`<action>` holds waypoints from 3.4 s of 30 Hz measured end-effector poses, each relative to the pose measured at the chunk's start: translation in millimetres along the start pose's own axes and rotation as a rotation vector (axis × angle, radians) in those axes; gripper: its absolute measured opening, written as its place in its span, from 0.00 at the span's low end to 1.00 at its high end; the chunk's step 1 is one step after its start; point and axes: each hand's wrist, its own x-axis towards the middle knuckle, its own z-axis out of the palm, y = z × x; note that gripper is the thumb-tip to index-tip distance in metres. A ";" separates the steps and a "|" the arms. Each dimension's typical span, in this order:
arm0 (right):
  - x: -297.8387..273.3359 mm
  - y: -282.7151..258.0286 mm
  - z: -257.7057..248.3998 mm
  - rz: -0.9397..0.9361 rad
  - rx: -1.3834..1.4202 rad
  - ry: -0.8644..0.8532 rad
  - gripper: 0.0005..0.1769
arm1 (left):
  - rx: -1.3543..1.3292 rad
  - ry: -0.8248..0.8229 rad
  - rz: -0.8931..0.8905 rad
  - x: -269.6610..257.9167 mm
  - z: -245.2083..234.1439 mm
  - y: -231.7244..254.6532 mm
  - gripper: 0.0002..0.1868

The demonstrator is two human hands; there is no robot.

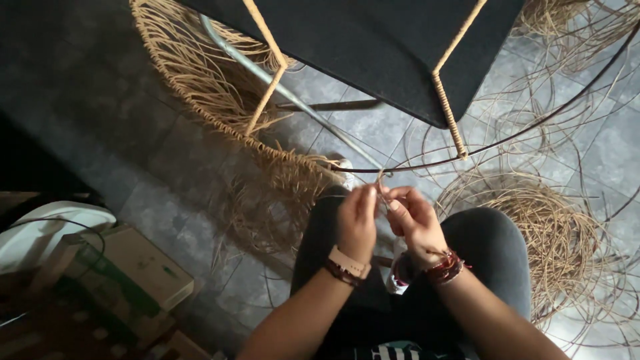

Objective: Weaving natural fibers around a metal frame to construct a piece of furniture

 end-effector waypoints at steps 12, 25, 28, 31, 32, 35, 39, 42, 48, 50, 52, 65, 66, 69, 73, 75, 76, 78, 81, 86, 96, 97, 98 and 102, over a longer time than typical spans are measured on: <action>-1.1 34.8 5.4 -0.010 0.032 0.260 0.08 | 0.294 0.241 0.383 77.9 -0.2 16.7 0.06; -19.1 71.0 -10.9 0.050 0.098 0.313 0.06 | -0.990 0.283 -0.593 122.1 35.9 22.6 0.15; -25.2 75.6 -15.2 0.025 0.092 0.304 0.06 | -0.978 0.308 -0.590 129.5 35.2 19.9 0.16; -26.2 75.5 -16.9 0.033 0.125 0.286 0.06 | -0.997 0.305 -0.584 126.9 29.8 33.1 0.17; -25.4 75.6 -17.8 0.035 0.109 0.266 0.06 | -0.962 0.294 -0.525 122.9 27.9 40.5 0.17; -23.6 68.9 -20.4 0.060 0.082 0.203 0.07 | -0.797 0.271 -0.298 85.5 19.4 47.9 0.17; -28.9 34.4 -8.9 0.157 -0.384 -0.101 0.18 | -0.220 0.098 -0.096 -7.2 -10.0 23.5 0.22; -29.1 63.3 -20.2 0.182 -0.596 -0.212 0.17 | -0.615 0.187 -0.278 -28.2 4.4 18.4 0.17; 5.1 -43.8 -18.1 -0.558 -1.492 -0.168 0.15 | -0.706 0.083 -0.449 -21.1 3.1 -10.3 0.22; 38.8 -44.7 -22.8 -0.666 -1.591 -0.139 0.18 | -0.702 0.074 -0.407 -22.6 4.0 -11.1 0.20; 65.9 -34.7 -35.4 -0.774 -1.684 -0.108 0.22 | -0.694 0.065 -0.366 -27.1 2.0 -18.7 0.18; 80.7 -18.6 8.6 -0.429 -1.527 -0.233 0.05 | -0.418 0.157 -0.242 -24.8 -48.7 -47.5 0.20; 84.2 -11.8 14.6 -0.432 -1.528 -0.217 0.05 | -0.363 0.215 -0.180 -19.7 -56.7 -47.8 0.20; 90.1 11.7 36.0 -0.494 -1.551 -0.198 0.06 | -0.258 0.212 -0.130 -17.6 -70.8 -52.5 0.16; 91.1 5.7 61.4 -0.468 -1.471 -0.238 0.09 | -0.210 0.186 -0.147 -23.7 -76.5 -67.5 0.14; 94.4 4.3 68.5 -0.392 -1.444 -0.244 0.09 | -0.262 0.274 -0.206 -24.8 -75.2 -83.6 0.11; 97.6 10.7 67.3 -0.394 -1.444 -0.249 0.09 | -0.263 0.279 -0.206 -23.2 -77.8 -71.9 0.11; 103.9 23.6 64.7 -0.372 -1.448 -0.245 0.09 | -0.247 0.425 -0.345 -20.1 -82.9 -48.3 0.07; 102.3 25.8 61.9 -0.376 -1.441 -0.205 0.08 | -0.142 0.587 -0.340 -12.4 -110.3 -55.1 0.07; 98.6 13.8 70.1 -0.444 -1.478 -0.179 0.07 | 0.041 0.602 -0.145 -42.2 -146.1 -56.7 0.14; 88.9 7.6 64.6 -0.491 -1.509 -0.144 0.12 | 0.070 -0.036 -0.786 -37.4 -136.4 -79.6 0.17; 80.7 8.1 54.4 -0.489 -1.506 -0.140 0.12 | 0.075 -0.037 -0.785 -45.6 -133.1 -66.9 0.17; 76.5 8.3 45.5 -0.632 -1.509 -0.136 0.18 | 0.186 0.044 -0.626 -47.9 -130.9 -54.4 0.17; 35.8 -20.8 23.5 -0.826 -1.414 -0.123 0.31 | 0.206 -0.009 -0.050 -50.3 -101.2 2.1 0.23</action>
